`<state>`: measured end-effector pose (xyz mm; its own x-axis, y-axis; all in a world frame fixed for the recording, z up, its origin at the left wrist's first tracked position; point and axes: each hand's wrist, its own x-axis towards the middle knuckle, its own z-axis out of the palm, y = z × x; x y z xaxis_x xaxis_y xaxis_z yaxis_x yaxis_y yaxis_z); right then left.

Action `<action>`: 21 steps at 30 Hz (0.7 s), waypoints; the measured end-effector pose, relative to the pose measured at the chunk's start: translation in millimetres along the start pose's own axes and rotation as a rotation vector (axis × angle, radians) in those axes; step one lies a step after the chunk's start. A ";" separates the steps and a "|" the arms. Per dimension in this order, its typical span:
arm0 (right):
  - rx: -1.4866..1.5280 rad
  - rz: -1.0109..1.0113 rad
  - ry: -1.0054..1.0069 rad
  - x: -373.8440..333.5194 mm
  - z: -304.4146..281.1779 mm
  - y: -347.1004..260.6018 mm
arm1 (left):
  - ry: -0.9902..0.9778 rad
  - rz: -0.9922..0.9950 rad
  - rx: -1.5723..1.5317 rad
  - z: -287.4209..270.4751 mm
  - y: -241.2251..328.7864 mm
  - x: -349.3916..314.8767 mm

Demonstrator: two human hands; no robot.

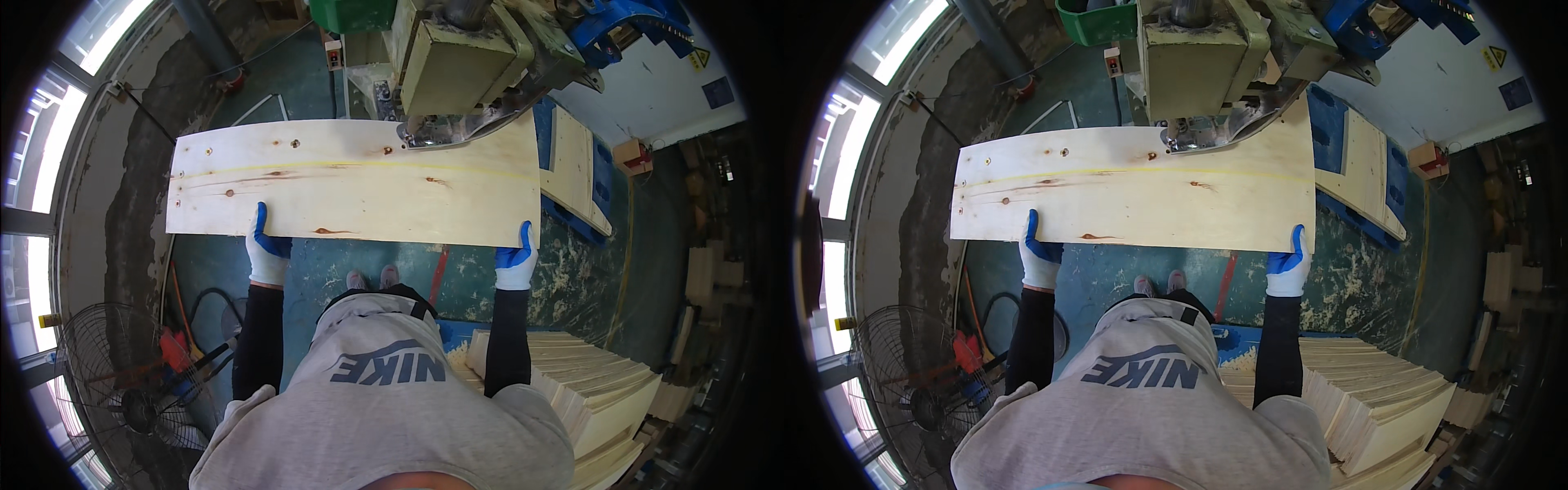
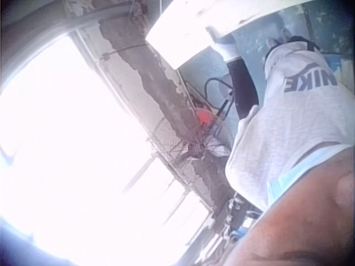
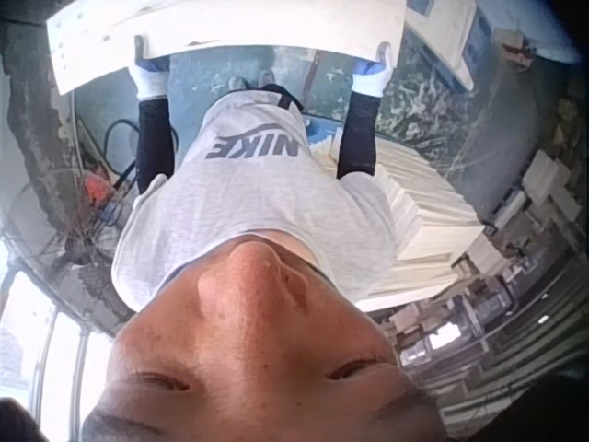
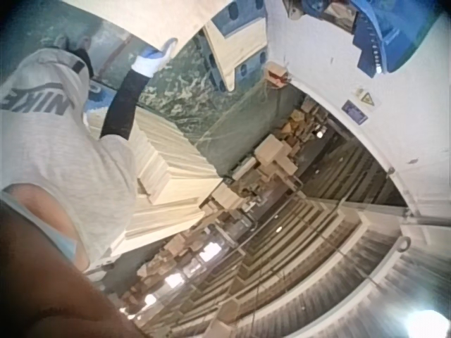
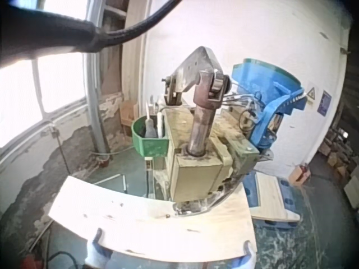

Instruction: The person places an L-shaped wooden board into a woodworking machine, aligns it, and then moves the board to a stack of similar pieces.

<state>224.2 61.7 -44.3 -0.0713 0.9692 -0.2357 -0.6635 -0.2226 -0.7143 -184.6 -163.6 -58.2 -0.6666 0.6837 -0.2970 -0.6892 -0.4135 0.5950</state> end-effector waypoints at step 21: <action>-1.229 -0.076 -0.168 65.9 23.2 -65.6 | -0.022 -0.075 -0.109 -20.8 3.6 18.1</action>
<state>245.8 142.6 2.3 -0.2181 0.9652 -0.1444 0.4607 -0.0286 -0.8871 -205.1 -165.2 -77.0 -0.6068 0.7275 -0.3202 -0.7642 -0.4233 0.4866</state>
